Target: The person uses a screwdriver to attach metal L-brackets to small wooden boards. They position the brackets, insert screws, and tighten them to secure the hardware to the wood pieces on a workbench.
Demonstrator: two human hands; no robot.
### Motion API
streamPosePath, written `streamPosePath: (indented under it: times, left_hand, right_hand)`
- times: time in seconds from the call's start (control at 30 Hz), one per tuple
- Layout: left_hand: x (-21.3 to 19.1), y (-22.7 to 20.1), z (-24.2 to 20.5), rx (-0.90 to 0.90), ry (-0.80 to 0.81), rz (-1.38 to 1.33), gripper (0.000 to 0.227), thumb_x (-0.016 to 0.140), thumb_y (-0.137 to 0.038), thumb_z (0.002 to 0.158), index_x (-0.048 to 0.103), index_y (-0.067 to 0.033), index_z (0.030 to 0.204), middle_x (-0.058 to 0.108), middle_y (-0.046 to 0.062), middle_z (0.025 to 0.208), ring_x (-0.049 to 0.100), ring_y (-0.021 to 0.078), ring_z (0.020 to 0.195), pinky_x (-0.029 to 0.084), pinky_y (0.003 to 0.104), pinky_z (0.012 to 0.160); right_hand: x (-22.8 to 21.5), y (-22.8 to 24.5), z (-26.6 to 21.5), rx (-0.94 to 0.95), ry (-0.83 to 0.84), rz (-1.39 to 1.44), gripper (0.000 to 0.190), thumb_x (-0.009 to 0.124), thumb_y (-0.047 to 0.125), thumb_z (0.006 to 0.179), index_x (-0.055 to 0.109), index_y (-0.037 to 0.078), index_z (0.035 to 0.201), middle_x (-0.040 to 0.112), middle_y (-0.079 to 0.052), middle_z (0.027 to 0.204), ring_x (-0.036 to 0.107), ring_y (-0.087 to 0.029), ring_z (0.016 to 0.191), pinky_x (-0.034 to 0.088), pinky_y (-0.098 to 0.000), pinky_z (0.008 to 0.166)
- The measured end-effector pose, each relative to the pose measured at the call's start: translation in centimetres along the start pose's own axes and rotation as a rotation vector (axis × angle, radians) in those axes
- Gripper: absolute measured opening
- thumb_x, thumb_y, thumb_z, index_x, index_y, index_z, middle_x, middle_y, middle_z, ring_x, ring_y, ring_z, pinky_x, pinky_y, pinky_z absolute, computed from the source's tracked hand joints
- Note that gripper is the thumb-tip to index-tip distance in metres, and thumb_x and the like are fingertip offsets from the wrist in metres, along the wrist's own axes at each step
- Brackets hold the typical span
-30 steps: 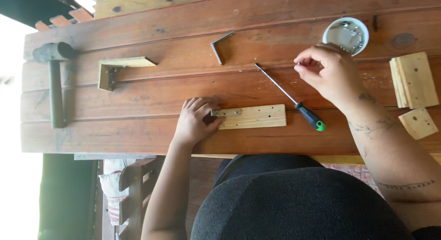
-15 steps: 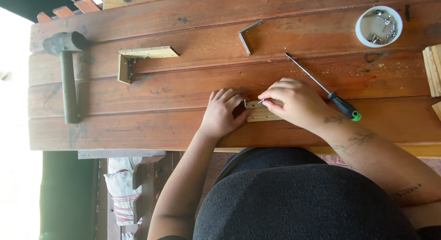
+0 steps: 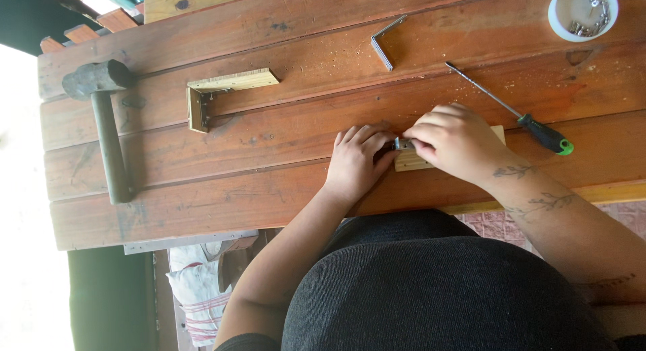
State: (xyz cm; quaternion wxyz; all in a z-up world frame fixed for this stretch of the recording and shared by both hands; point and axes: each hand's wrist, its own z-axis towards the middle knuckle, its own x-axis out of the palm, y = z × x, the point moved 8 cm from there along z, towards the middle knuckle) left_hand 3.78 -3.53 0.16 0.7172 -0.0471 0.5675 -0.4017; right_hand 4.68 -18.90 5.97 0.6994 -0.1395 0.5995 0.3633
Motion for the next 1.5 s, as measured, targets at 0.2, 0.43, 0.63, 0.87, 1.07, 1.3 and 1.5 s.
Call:
streamPosePath:
  times: [0.2, 0.43, 0.63, 0.87, 1.07, 1.3, 1.5]
  left_hand:
    - [0.2, 0.4, 0.0, -0.035, 0.013, -0.039, 0.03, 0.083, -0.042, 0.093, 0.076, -0.0263, 0.118, 0.073, -0.005, 0.114, 0.071, 0.0213, 0.111, 0.052, 0.04, 0.102]
    - [0.3, 0.4, 0.0, -0.034, 0.049, -0.059, 0.029, 0.084, -0.041, 0.092, 0.076, -0.0259, 0.116, 0.074, -0.002, 0.114, 0.072, 0.025, 0.11, 0.053, 0.043, 0.098]
    - [0.3, 0.5, 0.0, -0.059, 0.025, -0.018, 0.031, 0.083, -0.045, 0.093, 0.076, -0.0263, 0.116, 0.074, -0.004, 0.113, 0.071, 0.0211, 0.109, 0.053, 0.04, 0.102]
    - [-0.1, 0.3, 0.2, -0.067, 0.018, -0.019, 0.032, 0.085, -0.043, 0.091, 0.076, -0.0239, 0.114, 0.073, -0.003, 0.11, 0.072, 0.0224, 0.106, 0.053, 0.041, 0.1]
    - [-0.1, 0.3, 0.2, -0.081, 0.046, -0.021, 0.031, 0.083, -0.044, 0.092, 0.076, -0.025, 0.117, 0.072, -0.003, 0.11, 0.071, 0.023, 0.108, 0.051, 0.041, 0.102]
    - [-0.2, 0.1, 0.2, -0.062, 0.02, 0.006, 0.032, 0.083, -0.045, 0.091, 0.075, -0.0256, 0.114, 0.071, -0.003, 0.107, 0.071, 0.0217, 0.107, 0.052, 0.04, 0.101]
    - [0.0, 0.3, 0.2, -0.065, 0.036, -0.002, 0.03, 0.082, -0.045, 0.093, 0.075, -0.0266, 0.115, 0.071, -0.004, 0.109, 0.07, 0.0219, 0.109, 0.051, 0.039, 0.099]
  right_hand:
    - [0.6, -0.6, -1.7, 0.087, -0.064, 0.042, 0.004, 0.077, 0.009, 0.096, 0.08, 0.011, 0.098, 0.079, -0.007, 0.099, 0.076, -0.026, 0.095, 0.061, -0.0422, 0.086]
    - [0.8, 0.2, -1.7, 0.058, -0.1, -0.008, 0.002, 0.079, 0.01, 0.094, 0.078, 0.012, 0.095, 0.078, -0.007, 0.097, 0.076, -0.027, 0.095, 0.062, -0.0439, 0.085]
    - [0.7, 0.9, -1.5, 0.02, -0.109, -0.092, 0.005, 0.077, 0.01, 0.096, 0.079, 0.012, 0.092, 0.078, -0.005, 0.098, 0.075, -0.025, 0.096, 0.062, -0.0412, 0.087]
    - [1.1, 1.4, -1.4, -0.037, -0.105, -0.106, 0.007, 0.079, 0.014, 0.096, 0.079, 0.014, 0.089, 0.078, -0.004, 0.097, 0.074, -0.023, 0.097, 0.059, -0.0411, 0.087]
    - [1.9, 0.5, -1.5, -0.027, -0.069, -0.086, 0.006, 0.082, 0.021, 0.096, 0.081, 0.015, 0.093, 0.077, -0.003, 0.097, 0.073, -0.022, 0.098, 0.058, -0.0414, 0.089]
    - [2.0, -0.3, -1.4, 0.012, -0.023, -0.019, 0.009, 0.084, 0.021, 0.093, 0.082, 0.013, 0.095, 0.078, -0.005, 0.097, 0.073, -0.024, 0.099, 0.059, -0.0434, 0.091]
    - [2.1, -0.6, -1.4, 0.024, -0.039, 0.03, 0.007, 0.084, 0.017, 0.093, 0.083, 0.013, 0.098, 0.078, -0.005, 0.097, 0.074, -0.023, 0.096, 0.058, -0.0431, 0.091]
